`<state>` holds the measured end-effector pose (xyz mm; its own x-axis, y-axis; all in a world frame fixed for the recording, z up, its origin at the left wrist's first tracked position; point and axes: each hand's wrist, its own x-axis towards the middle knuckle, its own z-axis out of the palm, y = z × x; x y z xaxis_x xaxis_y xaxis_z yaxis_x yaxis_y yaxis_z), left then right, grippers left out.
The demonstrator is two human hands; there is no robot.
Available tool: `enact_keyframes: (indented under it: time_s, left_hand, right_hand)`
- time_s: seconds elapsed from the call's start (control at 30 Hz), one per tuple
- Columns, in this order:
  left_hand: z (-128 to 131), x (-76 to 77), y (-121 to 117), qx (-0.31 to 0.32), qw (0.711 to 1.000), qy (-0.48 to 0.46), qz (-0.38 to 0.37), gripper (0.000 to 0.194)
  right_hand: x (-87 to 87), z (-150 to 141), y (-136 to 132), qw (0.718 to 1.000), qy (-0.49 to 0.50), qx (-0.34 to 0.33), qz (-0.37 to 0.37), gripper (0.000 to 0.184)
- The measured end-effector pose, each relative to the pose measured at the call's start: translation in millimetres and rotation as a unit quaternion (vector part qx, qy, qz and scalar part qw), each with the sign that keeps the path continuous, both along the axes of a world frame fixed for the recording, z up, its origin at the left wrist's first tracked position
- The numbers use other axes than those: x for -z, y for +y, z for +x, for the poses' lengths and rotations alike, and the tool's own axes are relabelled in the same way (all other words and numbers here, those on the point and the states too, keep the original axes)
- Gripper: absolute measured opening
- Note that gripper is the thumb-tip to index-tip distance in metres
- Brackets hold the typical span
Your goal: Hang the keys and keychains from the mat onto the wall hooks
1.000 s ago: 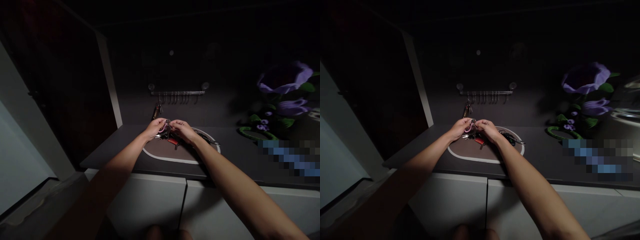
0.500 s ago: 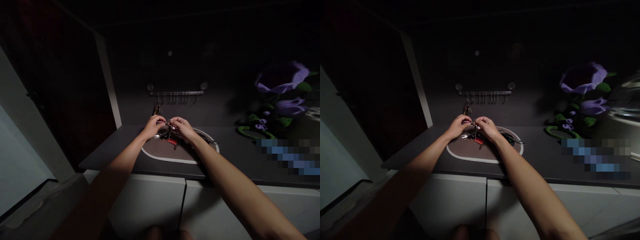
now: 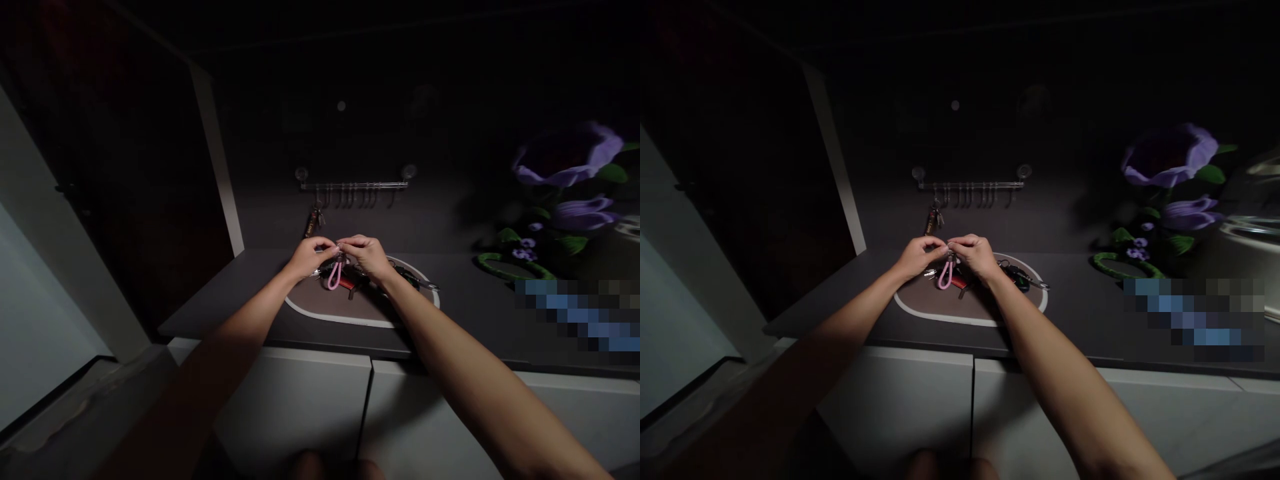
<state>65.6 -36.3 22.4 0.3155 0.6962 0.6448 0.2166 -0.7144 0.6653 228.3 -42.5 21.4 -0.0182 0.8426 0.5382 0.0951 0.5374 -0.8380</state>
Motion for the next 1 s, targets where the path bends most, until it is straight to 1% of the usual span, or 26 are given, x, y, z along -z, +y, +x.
enact_keyframes:
  time_s: [0.1,0.2,0.3,0.4,0.5,0.63,0.7,0.8,0.9,0.93,1.0]
  left_hand:
    - [1.1,0.9,-1.4,-0.001,1.000,0.011,-0.020,0.024]
    - [1.8,2.5,0.6,-0.003,1.000,0.006,-0.030,0.023]
    - [3.3,4.8,4.4,0.009,0.999,-0.028,-0.036,0.019]
    - [4.8,6.7,8.0,0.020,0.994,-0.086,-0.060,0.017]
    - [5.4,8.2,10.8,0.023,0.984,-0.152,-0.088,0.018]
    - [6.8,12.2,15.3,0.049,0.962,-0.224,-0.147,0.022]
    - [8.4,15.1,17.9,0.058,0.950,-0.250,-0.176,0.023]
    - [10.8,18.5,20.2,0.054,0.939,-0.269,-0.209,0.024]
    - [11.9,19.5,20.0,0.043,0.942,-0.256,-0.210,0.022]
    - [11.9,19.3,19.6,0.038,0.949,-0.243,-0.199,0.021]
    - [11.0,18.1,18.9,0.014,0.968,-0.200,-0.150,0.020]
  right_hand:
    - [0.9,0.6,1.4,0.999,-0.029,0.004,0.024,0.022]
    - [1.3,0.3,1.8,0.999,-0.034,-0.004,0.013,0.023]
    - [0.2,-0.9,0.0,0.999,-0.028,-0.011,-0.010,0.025]
    - [-1.6,-2.2,-2.2,0.999,-0.002,-0.025,-0.036,0.028]
    - [-1.4,-3.7,-2.4,0.997,0.040,-0.041,-0.052,0.028]
    - [3.3,-7.3,-0.7,0.990,0.089,-0.064,-0.086,0.028]
    - [5.7,-9.6,-0.3,0.986,0.108,-0.074,-0.106,0.029]
    - [7.3,-11.9,0.0,0.980,0.134,-0.073,-0.127,0.030]
    - [7.1,-11.6,1.0,0.982,0.131,-0.054,-0.124,0.029]
    - [7.0,-11.1,1.5,0.985,0.119,-0.047,-0.116,0.029]
    - [6.9,-10.2,3.2,0.992,0.083,-0.030,-0.091,0.029]
